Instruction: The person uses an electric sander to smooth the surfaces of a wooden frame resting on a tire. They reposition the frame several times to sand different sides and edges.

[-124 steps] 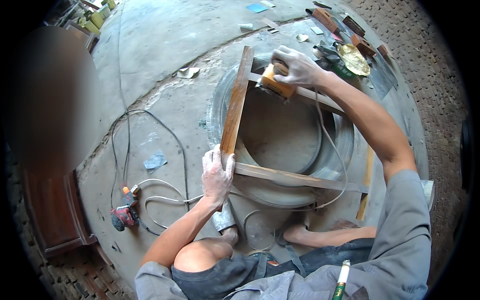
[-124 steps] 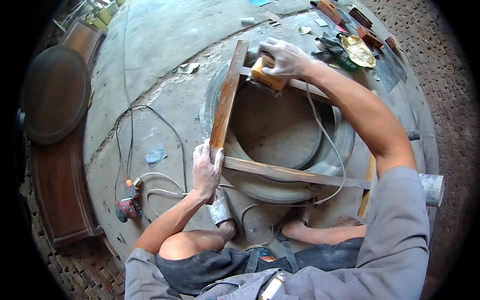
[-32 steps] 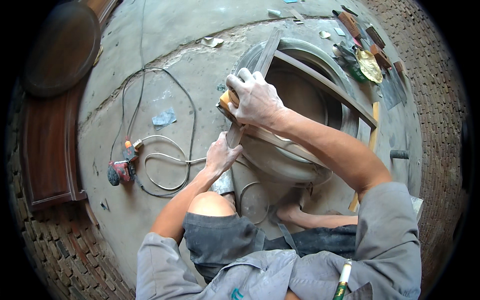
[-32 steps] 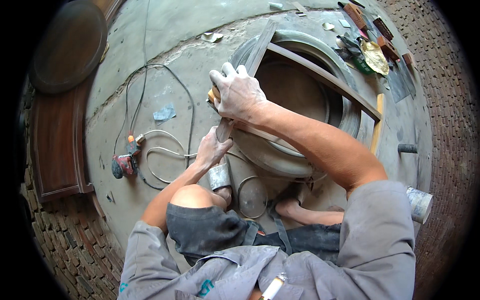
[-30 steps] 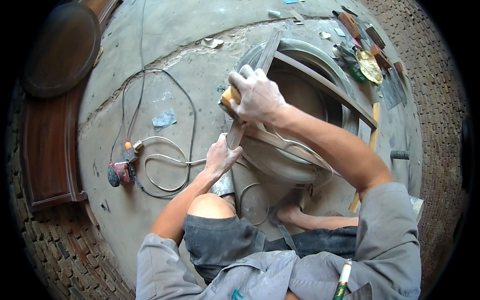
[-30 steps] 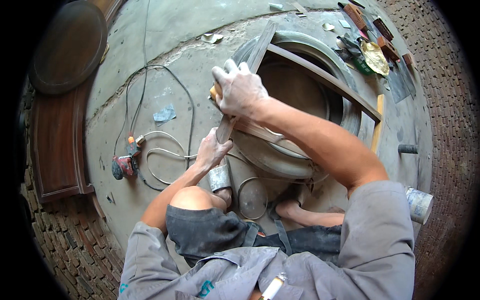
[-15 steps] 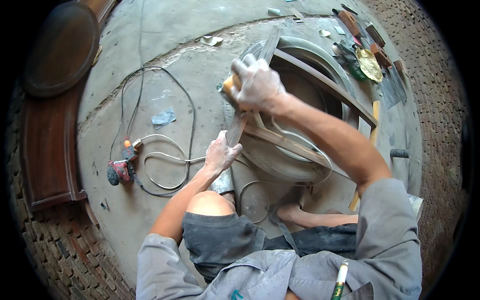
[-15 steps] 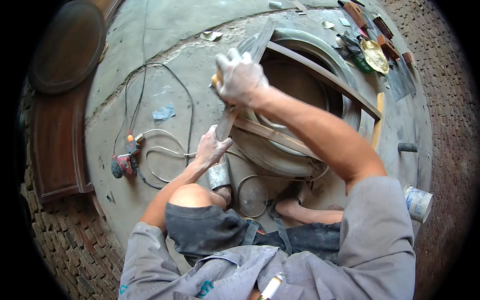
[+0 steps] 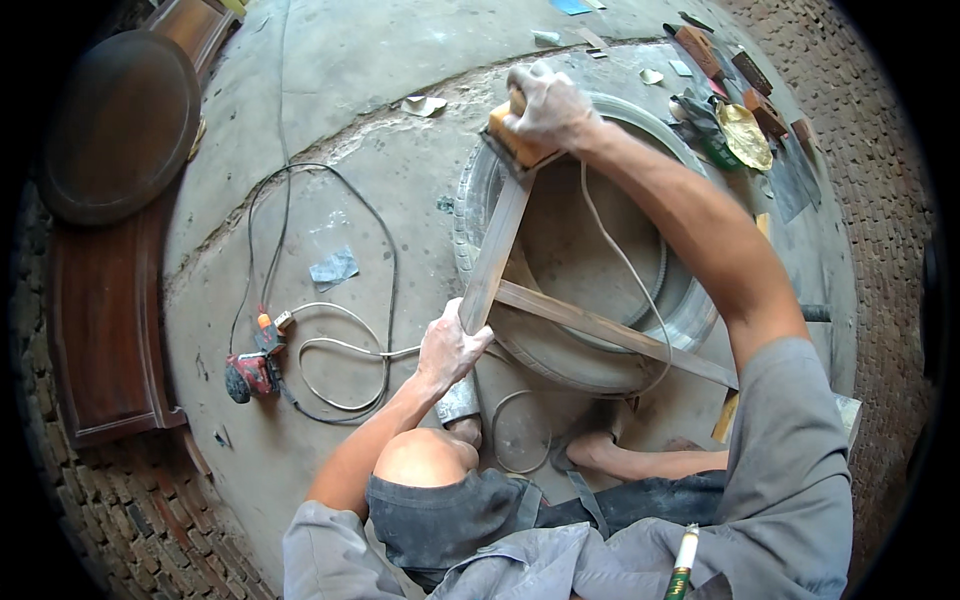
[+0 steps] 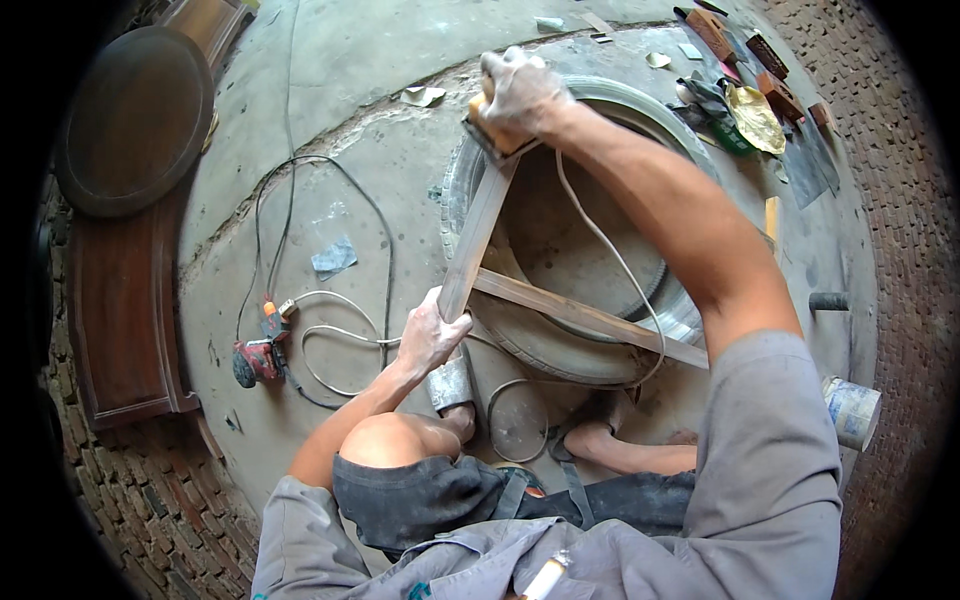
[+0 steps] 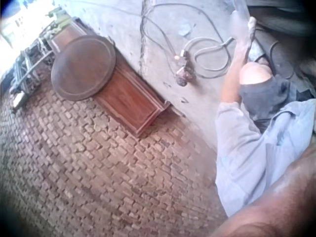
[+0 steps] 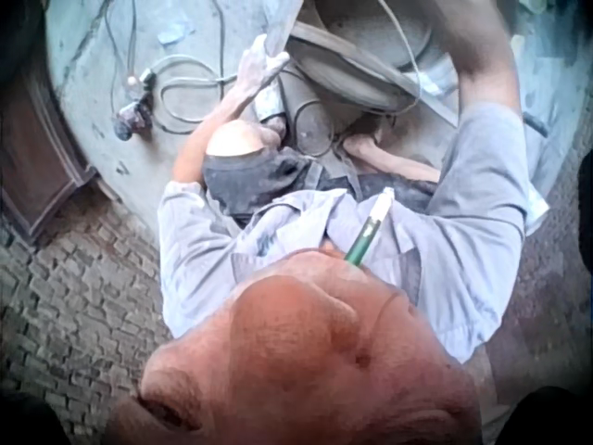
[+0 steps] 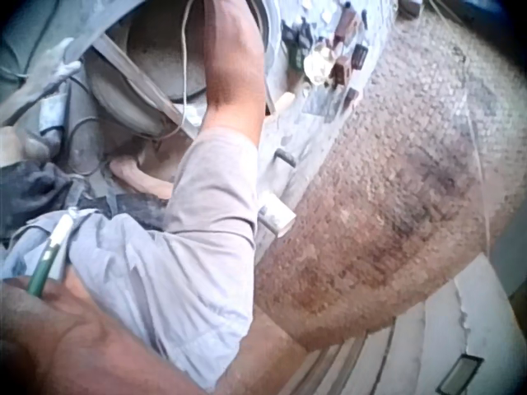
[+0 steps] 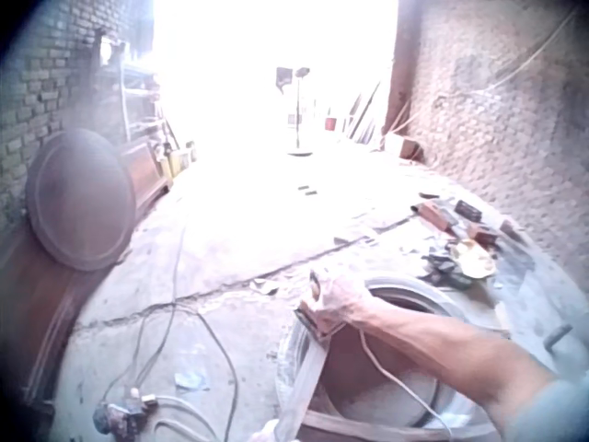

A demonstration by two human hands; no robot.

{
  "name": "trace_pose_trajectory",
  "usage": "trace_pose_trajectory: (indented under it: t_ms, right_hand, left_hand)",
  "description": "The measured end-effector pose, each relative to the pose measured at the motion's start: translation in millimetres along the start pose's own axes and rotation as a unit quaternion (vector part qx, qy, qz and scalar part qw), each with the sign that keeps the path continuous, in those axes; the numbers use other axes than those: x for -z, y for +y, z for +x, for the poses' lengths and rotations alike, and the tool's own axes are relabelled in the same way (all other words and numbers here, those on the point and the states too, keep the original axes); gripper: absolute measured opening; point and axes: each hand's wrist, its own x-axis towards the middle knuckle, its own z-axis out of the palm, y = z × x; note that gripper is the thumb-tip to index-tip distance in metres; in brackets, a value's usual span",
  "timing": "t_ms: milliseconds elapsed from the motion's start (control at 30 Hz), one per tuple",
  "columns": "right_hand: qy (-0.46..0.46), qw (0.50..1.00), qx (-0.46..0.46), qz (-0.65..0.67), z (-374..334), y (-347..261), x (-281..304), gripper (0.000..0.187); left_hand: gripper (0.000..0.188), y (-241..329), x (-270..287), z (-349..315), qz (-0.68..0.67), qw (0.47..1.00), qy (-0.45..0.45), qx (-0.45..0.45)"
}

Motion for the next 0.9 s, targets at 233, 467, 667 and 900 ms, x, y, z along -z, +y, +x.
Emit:
trace_pose_trajectory:
  t_ms: [233, 467, 667, 900]
  right_hand:
    - [0.001, 1.0, -0.027, -0.011, -8.1, 3.3, 4.1, 0.042]
    - [-0.004, 0.999, 0.049, 0.022, -40.3, -27.7, 0.4, 0.042]
    - [-0.012, 0.999, -0.021, -0.023, -14.2, 7.2, 7.0, 0.044]
    - [-0.016, 0.995, 0.08, 0.049, -100.8, -81.4, 4.8, 0.035]
  left_hand:
    - [0.059, 0.5, 3.0, -2.5, -0.01, 1.0, -0.003, 0.004]
    - [0.056, -2.5, 2.7, -1.4, 0.014, 1.0, 0.011, -0.004]
    - [0.056, -2.6, -2.3, 2.3, 0.003, 0.999, 0.019, -0.033]
    - [0.058, -8.0, -2.0, 0.6, 0.016, 0.999, 0.028, -0.035]
